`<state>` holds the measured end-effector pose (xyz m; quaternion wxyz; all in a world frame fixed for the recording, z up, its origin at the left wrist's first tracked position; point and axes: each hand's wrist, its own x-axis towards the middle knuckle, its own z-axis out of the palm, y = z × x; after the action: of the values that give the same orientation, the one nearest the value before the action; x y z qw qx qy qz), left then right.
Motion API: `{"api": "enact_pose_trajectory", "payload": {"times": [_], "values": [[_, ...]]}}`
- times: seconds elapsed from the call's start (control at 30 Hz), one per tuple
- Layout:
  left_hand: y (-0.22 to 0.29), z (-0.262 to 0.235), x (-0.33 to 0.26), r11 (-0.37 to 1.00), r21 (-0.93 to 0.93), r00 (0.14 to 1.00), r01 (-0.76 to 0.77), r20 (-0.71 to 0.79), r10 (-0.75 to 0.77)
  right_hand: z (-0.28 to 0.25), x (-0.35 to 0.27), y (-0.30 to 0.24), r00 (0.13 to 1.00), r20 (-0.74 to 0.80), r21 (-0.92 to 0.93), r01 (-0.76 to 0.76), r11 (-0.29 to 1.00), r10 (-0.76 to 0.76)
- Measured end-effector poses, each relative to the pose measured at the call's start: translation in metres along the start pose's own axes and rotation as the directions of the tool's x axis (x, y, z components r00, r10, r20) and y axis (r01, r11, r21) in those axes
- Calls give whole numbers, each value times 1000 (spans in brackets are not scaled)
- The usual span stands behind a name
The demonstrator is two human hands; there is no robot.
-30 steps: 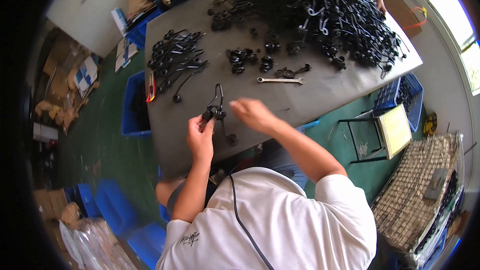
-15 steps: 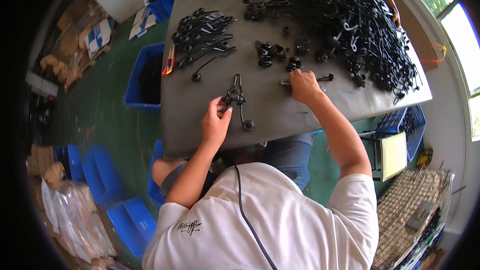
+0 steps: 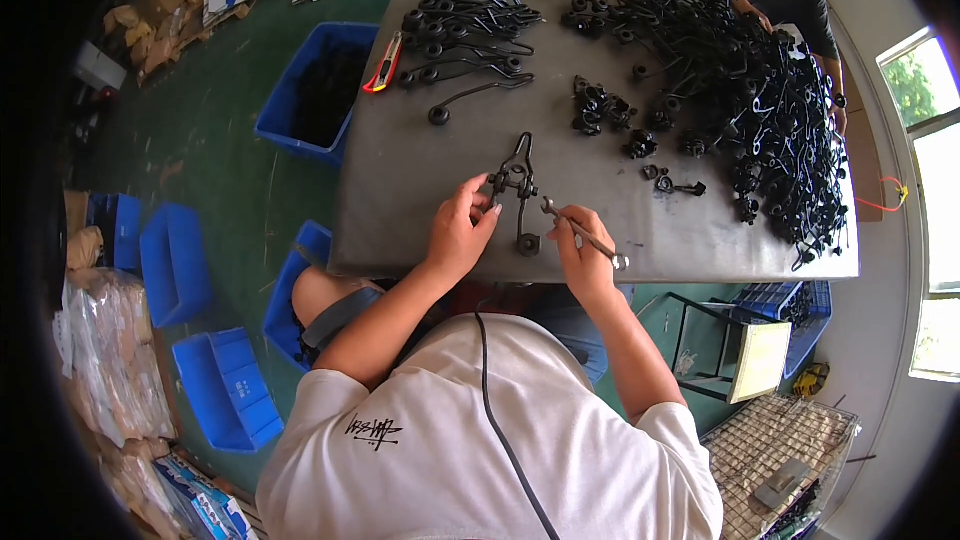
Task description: Assembling small black mechanical components on a work table.
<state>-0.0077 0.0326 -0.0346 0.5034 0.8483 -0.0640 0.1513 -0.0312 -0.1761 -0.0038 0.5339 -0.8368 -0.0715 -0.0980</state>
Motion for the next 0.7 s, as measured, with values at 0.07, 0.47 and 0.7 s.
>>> {"api": "enact_pose_trajectory", "payload": {"times": [0.07, 0.47, 0.7], "values": [[0, 0, 0, 1000, -2, 1000, -1, 1, 1, 4, 1, -1, 999, -11, 1, 41, 999, -41], [2, -5, -2, 1000, 3, 1000, -4, 23, 4, 8, 44, -21, 977, 47, 37, -210, 977, 208], [1, -1, 1, 998, 7, 998, -64, 2, 64, -1, 116, 24, 704, 510, 364, -697, 617, 494]]}}
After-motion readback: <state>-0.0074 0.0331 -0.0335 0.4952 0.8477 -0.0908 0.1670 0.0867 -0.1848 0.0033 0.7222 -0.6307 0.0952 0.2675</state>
